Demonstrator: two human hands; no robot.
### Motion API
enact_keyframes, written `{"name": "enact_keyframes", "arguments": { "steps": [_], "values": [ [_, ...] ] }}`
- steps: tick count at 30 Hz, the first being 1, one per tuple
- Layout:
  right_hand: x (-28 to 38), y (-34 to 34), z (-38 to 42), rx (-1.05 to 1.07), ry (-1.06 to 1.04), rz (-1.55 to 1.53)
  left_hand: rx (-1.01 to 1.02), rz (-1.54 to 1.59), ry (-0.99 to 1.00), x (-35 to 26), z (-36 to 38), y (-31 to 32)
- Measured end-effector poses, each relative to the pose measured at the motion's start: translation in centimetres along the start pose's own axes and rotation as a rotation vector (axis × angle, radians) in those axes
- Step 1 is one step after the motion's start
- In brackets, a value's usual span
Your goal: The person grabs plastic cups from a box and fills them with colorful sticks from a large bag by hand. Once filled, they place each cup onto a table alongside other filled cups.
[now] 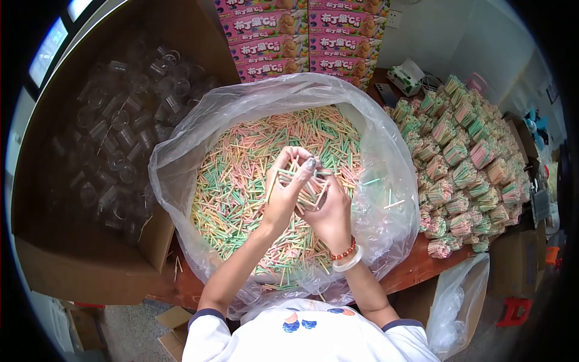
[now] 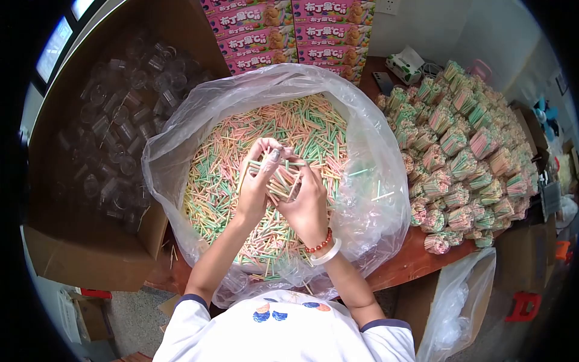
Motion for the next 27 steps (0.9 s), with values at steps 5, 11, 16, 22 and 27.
{"name": "enact_keyframes", "arguments": {
  "steps": [5, 11, 16, 22, 27],
  "values": [
    [-3.9, 2.5, -0.1, 0.026, -0.017, -0.071, -0.017, -0.107, -0.059, 1.4, 0.1, -1.3],
    [-3.5, 2.5, 2.0, 0.112, -0.022, -0.193, 0.068, -0.211, -0.045, 3.4, 3.2, -2.0],
    [-3.3, 2.1, 0.7, 0.065, -0.006, -0.119, 0.084, -0.421, -0.154, -0.8, 2.5, -2.8],
    [-5.3, 2.8, 2.1, -0.016, -0.117, 0.050, 0.249, -0.809, -0.343, -2.1, 5.3, -3.2],
    [-3.4, 2.4, 2.3, 0.075, -0.077, -0.139, 0.247, -0.940, -0.043, -2.1, 5.3, -1.9]
  ]
}}
Point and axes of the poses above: each hand's wrist, its own z-axis away from the middle knuckle, its own y-axis out of the palm, x = y × z, the point moved 1 cm from there along -z, towards the middle knuckle, and after that the axes turned 13 degrees about x, right-handed, at the moved point
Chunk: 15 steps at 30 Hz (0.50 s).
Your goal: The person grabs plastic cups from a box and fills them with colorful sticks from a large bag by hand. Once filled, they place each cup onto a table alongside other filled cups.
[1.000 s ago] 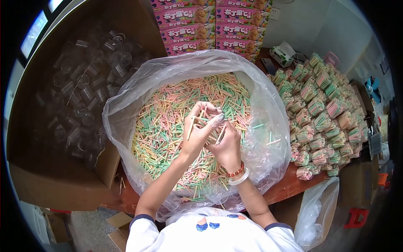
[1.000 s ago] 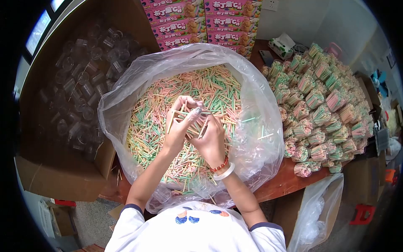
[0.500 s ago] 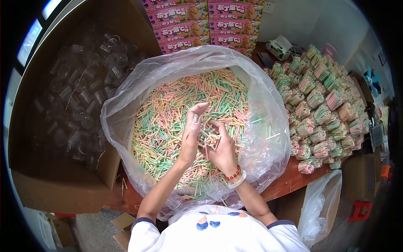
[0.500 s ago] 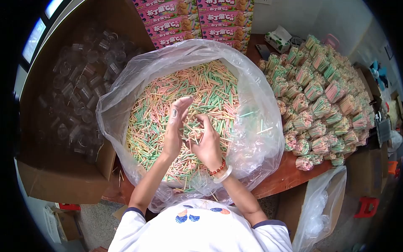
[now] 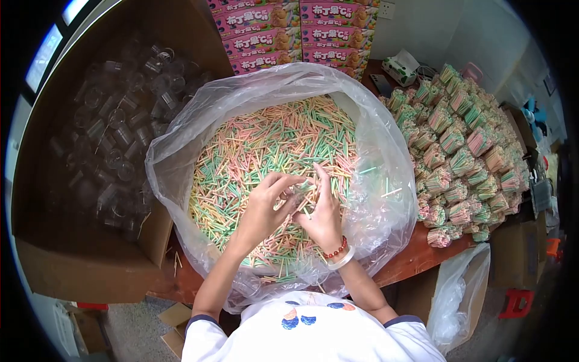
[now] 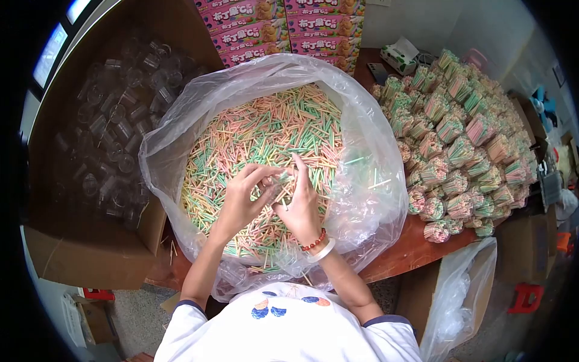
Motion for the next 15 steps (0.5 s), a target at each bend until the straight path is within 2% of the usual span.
{"name": "enact_keyframes", "arguments": {
  "steps": [3, 8, 12, 13, 14, 15],
  "values": [
    [-0.3, 0.0, -0.2, 0.022, 0.156, 0.055, 0.014, -0.023, 0.022, 0.4, -0.3, -1.0],
    [-1.1, 0.5, 0.6, -0.113, -0.056, 0.093, 0.059, -0.100, 0.008, 0.1, 0.1, -1.1],
    [-2.2, -0.1, 1.6, 0.006, -0.059, 0.182, 0.142, -0.056, 0.039, 0.7, -0.2, 0.4],
    [-2.0, -0.4, 1.8, 0.055, -0.031, 0.071, 0.181, -0.028, 0.054, 1.1, -0.3, 0.6],
    [-1.8, -0.9, 2.0, 0.104, -0.001, -0.041, 0.113, -0.073, 0.090, 1.4, -0.1, 0.4],
    [-1.6, -1.5, 2.1, 0.085, -0.029, 0.006, 0.050, -0.067, 0.080, 1.0, -0.3, -0.3]
  ]
}}
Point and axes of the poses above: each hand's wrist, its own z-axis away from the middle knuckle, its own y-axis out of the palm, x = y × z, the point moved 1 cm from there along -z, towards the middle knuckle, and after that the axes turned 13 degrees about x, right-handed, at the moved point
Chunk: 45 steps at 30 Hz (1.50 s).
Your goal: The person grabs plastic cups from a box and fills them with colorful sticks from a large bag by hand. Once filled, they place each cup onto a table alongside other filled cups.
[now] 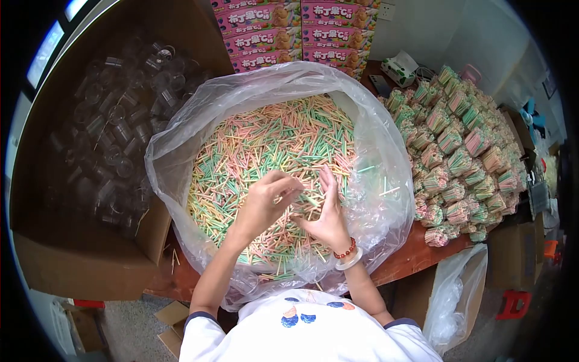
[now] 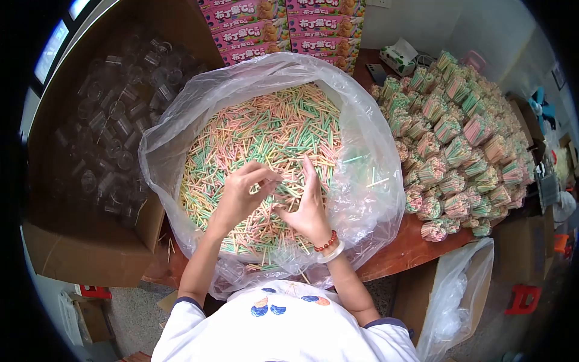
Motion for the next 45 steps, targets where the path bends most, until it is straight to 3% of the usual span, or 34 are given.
{"name": "enact_keyframes", "arguments": {
  "steps": [3, 5, 8, 9, 12, 13, 14, 16, 17, 19, 21, 24, 25, 30, 32, 36, 41, 43, 45],
  "values": [
    [0.1, -1.7, 0.8, 0.033, 0.016, -0.133, -0.102, -0.007, -0.028, 0.4, 0.3, -2.1],
    [0.5, -2.2, 0.9, 0.066, 0.031, -0.117, -0.165, -0.391, -0.171, -2.0, 0.4, -3.4],
    [0.4, -0.6, 0.4, -0.014, -0.067, 0.353, 0.221, -0.147, -0.077, -2.1, 1.1, -0.8],
    [0.2, 0.0, 0.0, -0.019, -0.006, 0.256, 0.192, -0.203, 0.003, -1.8, 1.2, 0.4],
    [1.3, 0.0, -1.0, -0.140, 0.081, 0.065, 0.110, -0.051, -0.019, -0.6, 1.1, 0.0],
    [2.2, -0.4, -1.1, -0.172, 0.104, -0.058, -0.013, -0.030, 0.010, -1.1, 1.0, -0.9],
    [2.6, -0.7, -1.6, -0.215, -0.038, 0.051, -0.063, -0.036, 0.006, -1.2, 0.9, -1.8],
    [1.6, -0.6, -2.7, -0.124, -0.065, 0.164, -0.147, -0.057, -0.020, -0.7, 0.6, -3.3],
    [2.0, -0.5, -2.8, -0.121, 0.046, 0.148, -0.149, -0.123, -0.062, -0.6, 0.6, -4.0],
    [2.8, -0.4, -2.9, -0.159, 0.040, 0.142, -0.154, -0.297, -0.176, -0.5, 0.7, -4.5],
    [2.4, 0.2, -2.6, -0.143, 0.071, 0.143, -0.019, -0.372, -0.116, -0.3, 1.1, -3.2],
    [0.9, 1.2, -2.0, -0.124, 0.058, 0.097, 0.235, -0.017, -0.078, -1.4, 0.4, -0.8],
    [0.9, 1.1, -1.9, -0.123, 0.057, 0.099, 0.179, -0.194, 0.036, -0.5, 0.3, 0.2],
    [0.6, 0.9, -1.7, -0.113, 0.004, 0.039, 0.093, -0.038, 0.078, 1.1, 0.4, 1.4],
    [0.4, 1.0, -1.8, -0.124, -0.029, 0.040, 0.026, 0.035, -0.054, 0.4, 0.7, -0.1],
    [0.7, 1.1, -1.7, -0.122, -0.005, 0.050, -0.007, -0.129, 0.002, 0.3, 0.4, -1.4],
    [0.6, 1.4, -1.7, -0.126, 0.013, 0.040, 0.158, 0.131, -0.219, 0.9, 0.2, -0.5],
    [0.3, 1.5, -1.7, -0.169, -0.014, 0.069, 0.139, -0.057, -0.008, 0.2, 0.1, -0.8],
    [0.5, 1.6, -1.7, -0.169, 0.001, 0.039, 0.144, -0.140, 0.069, -0.5, -0.1, -1.3]
  ]
}}
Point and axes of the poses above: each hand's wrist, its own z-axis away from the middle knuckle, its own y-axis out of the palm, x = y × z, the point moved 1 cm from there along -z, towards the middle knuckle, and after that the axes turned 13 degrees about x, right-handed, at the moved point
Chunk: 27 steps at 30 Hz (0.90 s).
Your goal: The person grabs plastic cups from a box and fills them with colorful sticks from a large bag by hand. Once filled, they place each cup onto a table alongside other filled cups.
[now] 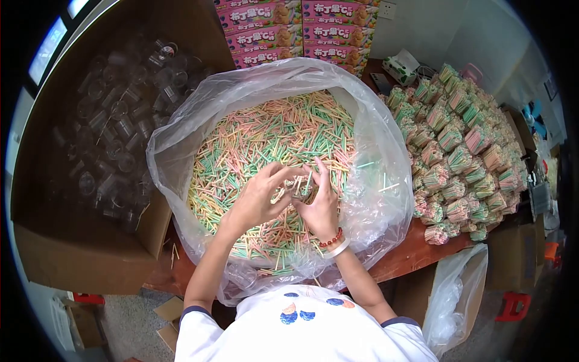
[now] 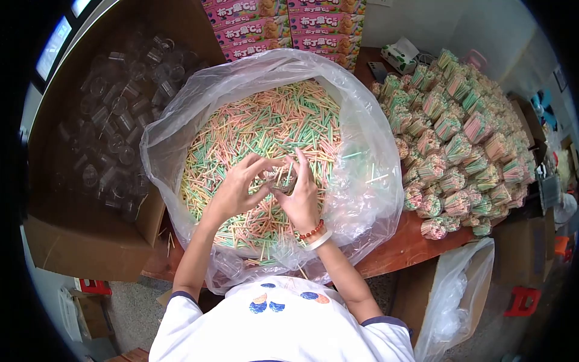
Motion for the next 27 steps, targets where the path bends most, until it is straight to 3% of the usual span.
{"name": "enact_keyframes", "arguments": {
  "steps": [1, 5, 7, 11, 13, 15, 16, 20, 23, 24, 26, 27],
  "values": [
    [0.1, -0.1, 0.0, 0.005, 0.016, -0.027, -0.001, -0.087, 0.068, -0.3, 0.0, -0.1],
    [0.3, -0.5, 0.0, 0.032, 0.034, -0.043, -0.061, -0.118, 0.024, 0.2, -0.5, 0.9],
    [0.4, -1.4, 0.1, 0.171, 0.014, -0.056, -0.060, 0.108, -0.193, 0.1, -0.8, 0.6],
    [-1.5, -2.3, 0.0, 0.248, -0.070, -0.202, -0.060, 0.079, -0.212, 1.0, -1.3, 2.3],
    [-1.1, -2.5, -0.4, 0.195, -0.046, -0.305, -0.064, 0.105, -0.240, 0.4, -1.6, 2.4],
    [-0.8, -2.8, -0.9, 0.168, 0.021, -0.301, -0.027, -0.096, -0.316, -0.3, -1.7, 2.3],
    [-0.4, -2.4, -1.0, 0.054, -0.017, -0.254, -0.029, -0.094, -0.318, -0.3, -1.5, 2.2],
    [0.1, -2.4, -0.6, 0.018, -0.056, -0.020, -0.250, 0.210, -0.207, -0.2, 0.0, 1.5],
    [-0.4, -2.0, -0.3, -0.095, -0.085, -0.408, -0.290, 0.172, -0.140, -0.2, 1.2, 2.9],
    [-0.2, -2.0, -0.1, -0.092, -0.084, -0.409, -0.291, 0.172, -0.142, 0.1, 1.5, 3.3],
    [0.2, -2.3, 0.4, -0.128, -0.044, -0.637, -0.221, -0.276, -0.082, 0.5, 1.9, 3.8],
    [0.0, -2.3, 0.6, -0.137, -0.052, -0.600, -0.205, -0.167, -0.095, 0.6, 1.9, 3.9]
  ]
}}
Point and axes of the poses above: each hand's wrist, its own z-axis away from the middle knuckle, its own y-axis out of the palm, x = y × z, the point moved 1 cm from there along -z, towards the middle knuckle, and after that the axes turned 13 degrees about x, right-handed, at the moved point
